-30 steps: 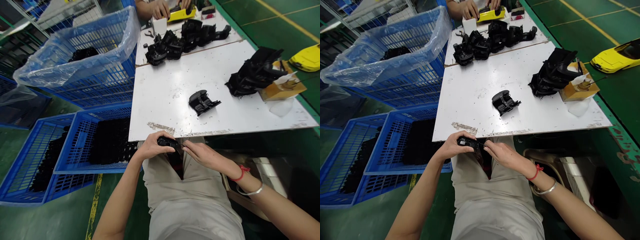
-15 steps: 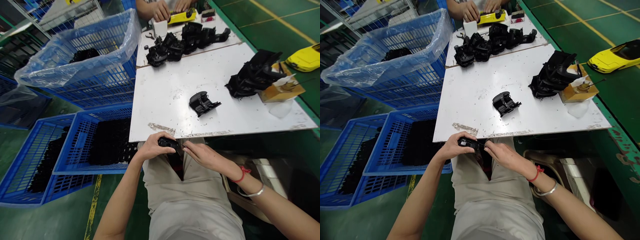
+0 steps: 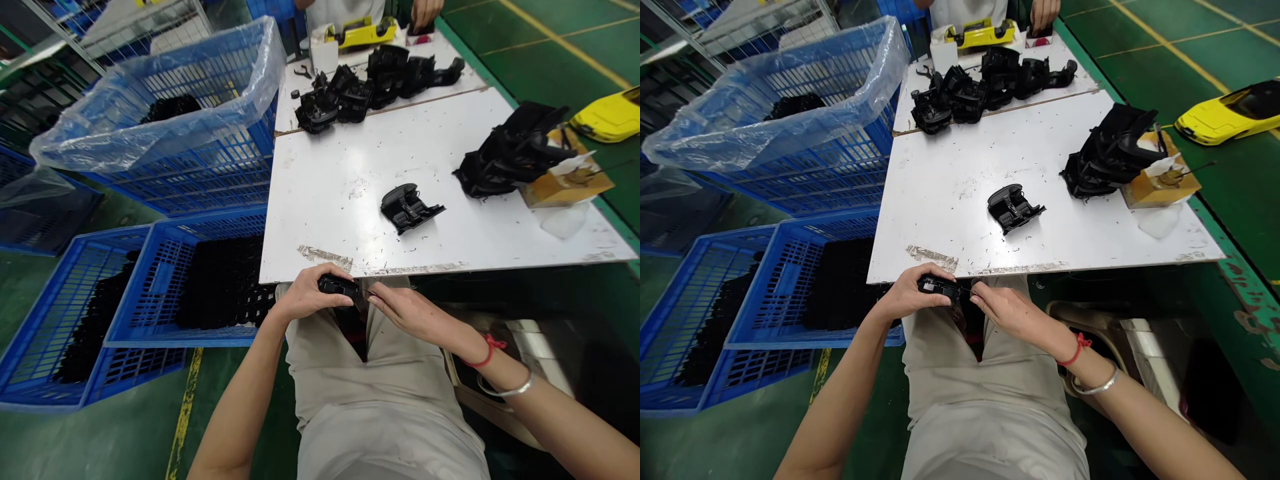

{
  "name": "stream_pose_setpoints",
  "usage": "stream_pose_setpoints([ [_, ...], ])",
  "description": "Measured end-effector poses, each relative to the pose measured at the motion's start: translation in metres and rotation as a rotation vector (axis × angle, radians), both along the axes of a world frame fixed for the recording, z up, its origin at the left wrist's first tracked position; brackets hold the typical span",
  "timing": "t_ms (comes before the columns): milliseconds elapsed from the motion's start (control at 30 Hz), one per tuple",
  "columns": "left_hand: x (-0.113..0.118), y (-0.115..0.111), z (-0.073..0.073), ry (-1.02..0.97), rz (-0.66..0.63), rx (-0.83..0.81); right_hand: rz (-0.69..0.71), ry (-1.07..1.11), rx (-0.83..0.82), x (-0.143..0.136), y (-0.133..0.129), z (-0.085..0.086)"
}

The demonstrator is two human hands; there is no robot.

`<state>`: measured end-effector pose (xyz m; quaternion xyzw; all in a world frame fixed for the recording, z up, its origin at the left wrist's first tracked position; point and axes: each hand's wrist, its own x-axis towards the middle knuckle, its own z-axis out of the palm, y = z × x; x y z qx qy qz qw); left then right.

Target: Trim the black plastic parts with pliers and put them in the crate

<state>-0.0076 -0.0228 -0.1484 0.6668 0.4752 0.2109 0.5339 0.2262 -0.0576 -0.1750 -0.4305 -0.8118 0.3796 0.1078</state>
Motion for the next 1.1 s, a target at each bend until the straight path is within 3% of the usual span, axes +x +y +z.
stream_pose_setpoints([
  [1100,0.001,-0.002,-0.004,0.005,0.005,0.046,0.068,0.009,-0.067,0.0,0.013,0.005],
])
